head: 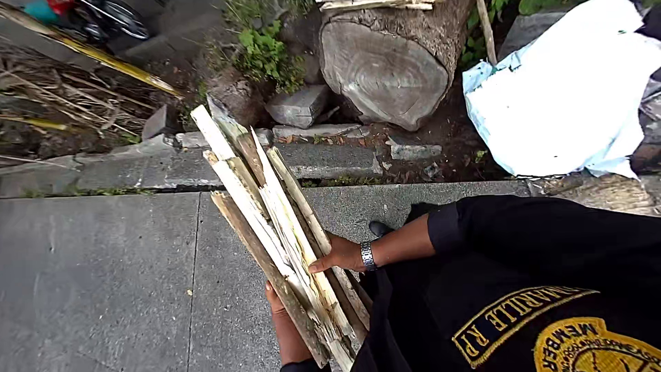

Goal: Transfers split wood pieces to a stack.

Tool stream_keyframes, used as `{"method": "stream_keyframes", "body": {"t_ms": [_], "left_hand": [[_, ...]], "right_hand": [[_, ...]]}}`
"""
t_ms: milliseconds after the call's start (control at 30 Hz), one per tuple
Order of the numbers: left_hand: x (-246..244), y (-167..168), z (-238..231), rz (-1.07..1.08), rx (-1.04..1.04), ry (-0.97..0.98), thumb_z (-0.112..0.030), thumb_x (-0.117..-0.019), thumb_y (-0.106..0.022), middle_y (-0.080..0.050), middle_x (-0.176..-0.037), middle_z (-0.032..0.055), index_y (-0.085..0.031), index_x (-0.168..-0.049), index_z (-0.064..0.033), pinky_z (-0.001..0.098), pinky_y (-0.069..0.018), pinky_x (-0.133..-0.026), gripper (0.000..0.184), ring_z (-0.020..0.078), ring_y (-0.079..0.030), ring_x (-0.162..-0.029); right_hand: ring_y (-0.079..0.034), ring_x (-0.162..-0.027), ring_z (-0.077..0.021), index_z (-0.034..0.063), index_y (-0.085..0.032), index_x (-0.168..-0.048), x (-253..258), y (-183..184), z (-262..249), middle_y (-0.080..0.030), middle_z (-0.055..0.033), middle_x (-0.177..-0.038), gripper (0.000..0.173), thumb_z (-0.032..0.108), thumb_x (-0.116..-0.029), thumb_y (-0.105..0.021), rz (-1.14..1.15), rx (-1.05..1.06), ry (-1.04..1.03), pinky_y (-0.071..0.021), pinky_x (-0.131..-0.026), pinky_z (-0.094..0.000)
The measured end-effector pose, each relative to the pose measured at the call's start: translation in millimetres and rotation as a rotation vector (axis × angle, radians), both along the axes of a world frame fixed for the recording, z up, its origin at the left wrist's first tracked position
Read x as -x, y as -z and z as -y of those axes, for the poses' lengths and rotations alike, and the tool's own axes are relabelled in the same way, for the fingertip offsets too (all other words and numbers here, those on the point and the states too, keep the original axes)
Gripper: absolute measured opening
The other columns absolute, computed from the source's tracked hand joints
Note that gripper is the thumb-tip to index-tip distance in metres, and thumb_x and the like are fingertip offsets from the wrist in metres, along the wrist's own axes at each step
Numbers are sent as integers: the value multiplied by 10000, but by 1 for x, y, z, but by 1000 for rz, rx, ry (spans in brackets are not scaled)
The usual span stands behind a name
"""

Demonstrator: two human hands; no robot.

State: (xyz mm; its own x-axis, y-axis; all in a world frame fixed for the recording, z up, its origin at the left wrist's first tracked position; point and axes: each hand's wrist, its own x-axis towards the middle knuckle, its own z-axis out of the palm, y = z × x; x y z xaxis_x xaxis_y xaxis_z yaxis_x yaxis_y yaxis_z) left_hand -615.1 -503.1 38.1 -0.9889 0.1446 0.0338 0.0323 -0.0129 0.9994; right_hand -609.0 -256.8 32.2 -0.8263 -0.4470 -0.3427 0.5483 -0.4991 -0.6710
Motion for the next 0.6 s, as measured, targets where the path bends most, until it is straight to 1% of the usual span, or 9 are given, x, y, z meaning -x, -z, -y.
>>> {"method": "stream_keyframes", "body": {"t_ms": [67, 167, 300, 367, 433, 467, 533, 567, 600], "left_hand": [[46, -3, 5, 23, -11, 42, -740, -861, -577, -763, -1019, -191, -708, -1071, -359, 144, -561, -867, 454, -96, -686, -965], [108, -1, 6, 57, -44, 125, -716, -880, -582, -766, -1029, -172, -721, -1084, -338, 152, -562, -868, 451, -85, -688, -969], [183, -3, -16, 77, -28, 156, -713, -877, -589, -763, -1027, -175, -712, -1085, -332, 151, -561, -873, 451, -88, -685, -974], [218, -1, -29, 48, -10, 176, -703, -897, -569, -758, -1036, -184, -693, -1090, -331, 145, -555, -882, 437, -96, -678, -986], [254, 5, -36, 26, -35, 227, -684, -919, -552, -765, -1062, -176, -729, -1110, -348, 150, -552, -899, 426, -93, -679, -1005], [271, 8, -41, 20, -26, 230, -692, -918, -548, -764, -1063, -180, -733, -1115, -357, 146, -548, -902, 431, -95, -677, -1007], [302, 5, -58, 23, 45, 200, -740, -870, -565, -758, -1046, -195, -719, -1107, -353, 140, -544, -896, 479, -104, -672, -1002], [317, 6, -60, 24, 68, 220, -770, -839, -572, -756, -1059, -191, -705, -1127, -331, 146, -545, -898, 542, -98, -672, -1015], [335, 19, -51, -13, 53, 312, -755, -875, -556, -739, -1140, -173, -669, -1215, -297, 164, -538, -935, 582, -78, -656, -1083]], "right_hand": [[-658, -1205, -204, 87, -313, -1537, 35, -5, 4, -620, -150, -1352, 999, 190, -752, -922, 10, -18, 37, -563, -1040, -407], [-651, -1212, -201, 93, -313, -1540, 80, -9, 2, -616, -148, -1355, 994, 210, -763, -921, 42, -45, 92, -554, -1048, -402], [-659, -1201, -204, 95, -316, -1537, 144, -5, -13, -622, -148, -1348, 997, 223, -757, -924, 55, -41, 148, -561, -1041, -408], [-665, -1193, -201, 78, -325, -1532, 178, -1, -24, -630, -150, -1339, 999, 242, -752, -926, 41, -44, 155, -565, -1040, -407], [-665, -1193, -194, 76, -325, -1531, 211, 2, -38, -631, -147, -1337, 988, 256, -764, -921, 22, -44, 131, -562, -1042, -401], [-666, -1191, -191, 78, -329, -1528, 227, 4, -46, -635, -144, -1333, 976, 252, -770, -918, 9, -41, 130, -562, -1042, -400], [-662, -1194, -193, 85, -322, -1538, 254, 7, -62, -632, -146, -1338, 988, 242, -766, -918, -6, -35, 152, -557, -1046, -405], [-660, -1197, -193, 88, -313, -1545, 265, 7, -69, -628, -148, -1343, 999, 239, -765, -919, -6, -35, 167, -554, -1050, -404], [-657, -1202, -195, 89, -306, -1550, 274, 6, -76, -624, -151, -1348, 1008, 241, -765, -920, -1, -40, 180, -551, -1053, -405]]}}
